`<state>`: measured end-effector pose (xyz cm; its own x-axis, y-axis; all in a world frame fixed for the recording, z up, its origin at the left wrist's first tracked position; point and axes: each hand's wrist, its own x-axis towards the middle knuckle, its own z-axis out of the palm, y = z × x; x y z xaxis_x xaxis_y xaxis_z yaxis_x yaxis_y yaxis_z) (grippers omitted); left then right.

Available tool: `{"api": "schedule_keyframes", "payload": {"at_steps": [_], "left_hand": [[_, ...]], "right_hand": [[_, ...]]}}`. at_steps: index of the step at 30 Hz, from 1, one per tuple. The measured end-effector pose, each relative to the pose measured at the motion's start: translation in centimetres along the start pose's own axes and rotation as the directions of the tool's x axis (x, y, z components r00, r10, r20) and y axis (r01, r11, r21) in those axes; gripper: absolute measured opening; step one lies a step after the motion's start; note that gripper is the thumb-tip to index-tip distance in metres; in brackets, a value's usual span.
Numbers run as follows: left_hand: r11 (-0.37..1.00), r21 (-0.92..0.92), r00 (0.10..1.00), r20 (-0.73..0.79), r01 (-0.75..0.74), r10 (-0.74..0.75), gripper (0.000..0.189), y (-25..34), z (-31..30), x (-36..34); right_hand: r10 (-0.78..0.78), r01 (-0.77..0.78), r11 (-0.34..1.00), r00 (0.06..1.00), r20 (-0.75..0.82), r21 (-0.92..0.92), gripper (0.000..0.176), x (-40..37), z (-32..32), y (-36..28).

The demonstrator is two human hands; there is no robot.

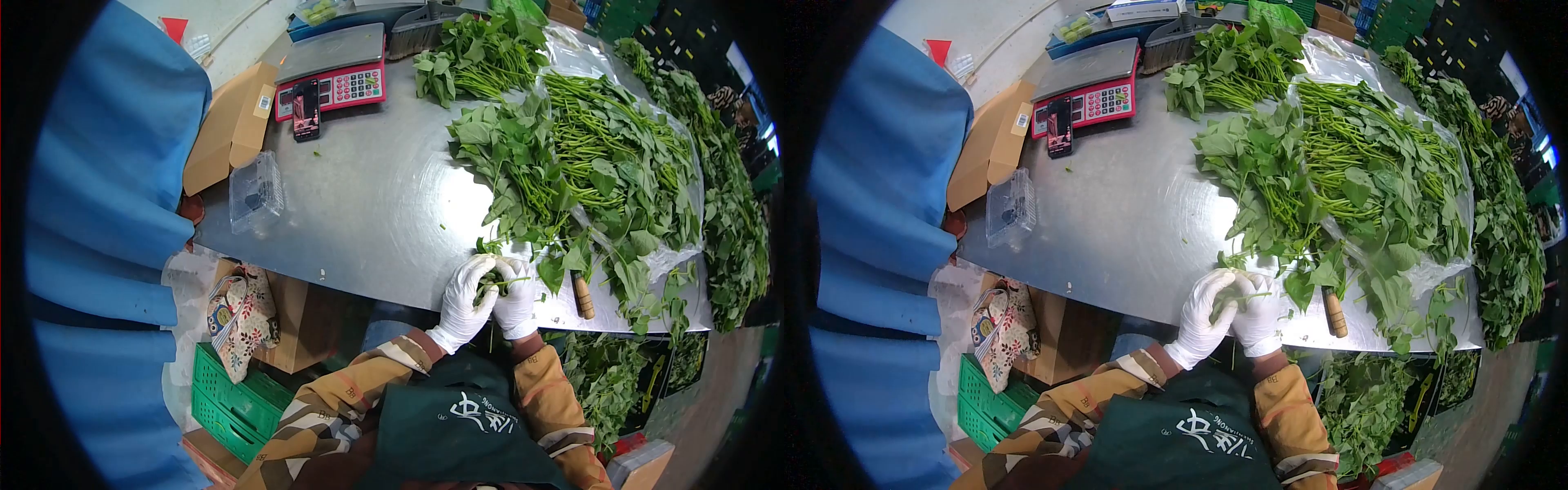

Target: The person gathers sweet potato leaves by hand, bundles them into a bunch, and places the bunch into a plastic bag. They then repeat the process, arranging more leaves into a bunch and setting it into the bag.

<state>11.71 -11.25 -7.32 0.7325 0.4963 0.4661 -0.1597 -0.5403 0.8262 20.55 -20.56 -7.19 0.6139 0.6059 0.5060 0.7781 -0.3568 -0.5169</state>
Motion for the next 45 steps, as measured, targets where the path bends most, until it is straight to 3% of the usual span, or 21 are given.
{"api": "schedule_keyframes", "payload": {"at_steps": [4, 11, 12, 13, 17, 19, 21, 23, 25, 26, 28, 31, 32, 34, 36, 37, 38, 39, 40, 41, 45], "left_hand": [[1.000, -0.011, 1.000, -0.004, 0.009, -0.009, 0.048, -0.1, 0.1, -0.2], [0.995, -0.057, 0.997, 0.029, 0.080, -0.078, 0.059, 0.2, -0.7, -0.3], [0.994, -0.073, 0.996, 0.035, 0.083, -0.081, 0.060, 0.4, -0.8, -0.2], [0.992, -0.090, 0.996, 0.040, 0.086, -0.083, 0.061, 0.4, -0.9, -0.2], [0.985, -0.126, 0.991, 0.080, 0.121, -0.112, 0.062, -0.1, -0.9, -0.5], [0.986, -0.131, 0.993, 0.080, 0.102, -0.092, 0.060, -0.3, -0.7, -0.6], [0.987, -0.132, 0.993, 0.086, 0.088, -0.077, 0.059, -0.1, -0.8, -0.5], [0.992, -0.113, 0.995, 0.084, 0.064, -0.055, 0.057, -0.1, -1.0, -0.4], [0.995, -0.090, 0.996, 0.079, 0.044, -0.037, 0.057, -0.1, -1.1, -0.3], [0.995, -0.092, 0.996, 0.079, 0.047, -0.039, 0.057, -0.1, -1.1, -0.3], [0.994, -0.092, 0.996, 0.082, 0.054, -0.047, 0.057, -0.1, -1.1, -0.4], [0.997, -0.050, 0.994, 0.091, 0.058, -0.053, 0.057, 0.1, -1.2, -0.4], [0.997, -0.039, 0.995, 0.085, 0.061, -0.057, 0.057, 0.1, -1.2, -0.4], [0.997, -0.046, 0.995, 0.086, 0.058, -0.054, 0.057, -0.2, -0.9, -0.6], [0.999, -0.023, 0.996, 0.084, 0.033, -0.031, 0.056, -0.8, -0.7, -0.9], [0.999, -0.026, 0.996, 0.081, 0.036, -0.034, 0.056, -1.0, -0.6, -1.0], [0.997, -0.049, 0.995, 0.088, 0.056, -0.051, 0.055, -0.6, -0.8, -0.7], [0.997, -0.053, 0.995, 0.086, 0.052, -0.047, 0.055, -0.5, -0.8, -0.6], [0.998, -0.052, 0.996, 0.083, 0.047, -0.043, 0.055, -0.5, -0.9, -0.7], [0.998, -0.049, 0.996, 0.080, 0.041, -0.037, 0.055, -0.5, -0.9, -0.6], [0.999, -0.031, 0.995, 0.092, 0.037, -0.034, 0.056, -0.3, -1.0, -0.6]], "right_hand": [[0.011, -0.011, 0.999, 1.000, -0.015, 0.038, 0.042, -0.2, -0.1, 0.2], [0.239, -0.206, 0.915, 0.970, -0.054, 0.346, 0.043, -1.2, -0.2, 0.6], [0.179, -0.149, 0.956, 0.979, -0.096, 0.254, 0.041, -1.1, -0.7, 1.0], [0.243, -0.209, 0.937, 0.965, -0.094, 0.280, 0.040, -1.4, -1.6, 0.8], [0.548, -0.390, 0.761, 0.814, -0.191, 0.519, 0.036, -0.9, -8.2, -1.5], [0.602, -0.318, 0.710, 0.738, -0.306, 0.628, 0.039, -1.5, -12.3, -0.5], [0.516, -0.291, 0.832, 0.719, -0.465, 0.472, 0.037, -3.1, -17.4, 2.3], [0.569, -0.229, 0.805, 0.561, -0.602, 0.547, 0.039, -6.8, -22.6, 7.7], [0.488, -0.537, 0.834, 0.609, -0.625, 0.128, 0.045, -12.4, -28.7, 14.0], [0.507, -0.705, 0.689, 0.637, -0.581, -0.171, 0.052, -12.9, -29.7, 13.2], [0.548, -0.731, 0.170, 0.628, -0.553, -0.661, 0.071, -12.0, -29.6, 10.2], [0.683, -0.700, 0.382, 0.654, -0.325, -0.604, 0.065, -11.1, -28.3, 8.4], [0.683, -0.732, 0.609, 0.680, -0.266, -0.306, 0.055, -13.3, -27.8, 12.0], [0.746, -0.747, 0.632, 0.658, -0.101, -0.203, 0.039, -8.0, -24.4, 7.2], [0.700, -0.692, 0.714, 0.710, 0.077, -0.108, 0.034, -4.1, -21.5, 4.8], [0.645, -0.651, 0.759, 0.753, 0.129, 0.002, 0.033, -2.9, -19.8, 4.8], [0.663, -0.697, 0.696, 0.716, 0.218, 0.172, 0.033, 0.3, -18.5, 1.7], [0.666, -0.691, 0.713, 0.720, 0.195, 0.121, 0.032, 2.5, -17.1, 0.0], [0.476, -0.481, 0.876, 0.872, 0.111, 0.021, 0.031, 3.1, -15.4, 1.4], [0.354, -0.357, 0.931, 0.934, 0.058, 0.069, 0.031, 4.3, -13.8, 2.1], [0.168, -0.164, 0.973, 0.986, 0.007, -0.161, 0.043, 10.3, -9.1, 3.3]]}}
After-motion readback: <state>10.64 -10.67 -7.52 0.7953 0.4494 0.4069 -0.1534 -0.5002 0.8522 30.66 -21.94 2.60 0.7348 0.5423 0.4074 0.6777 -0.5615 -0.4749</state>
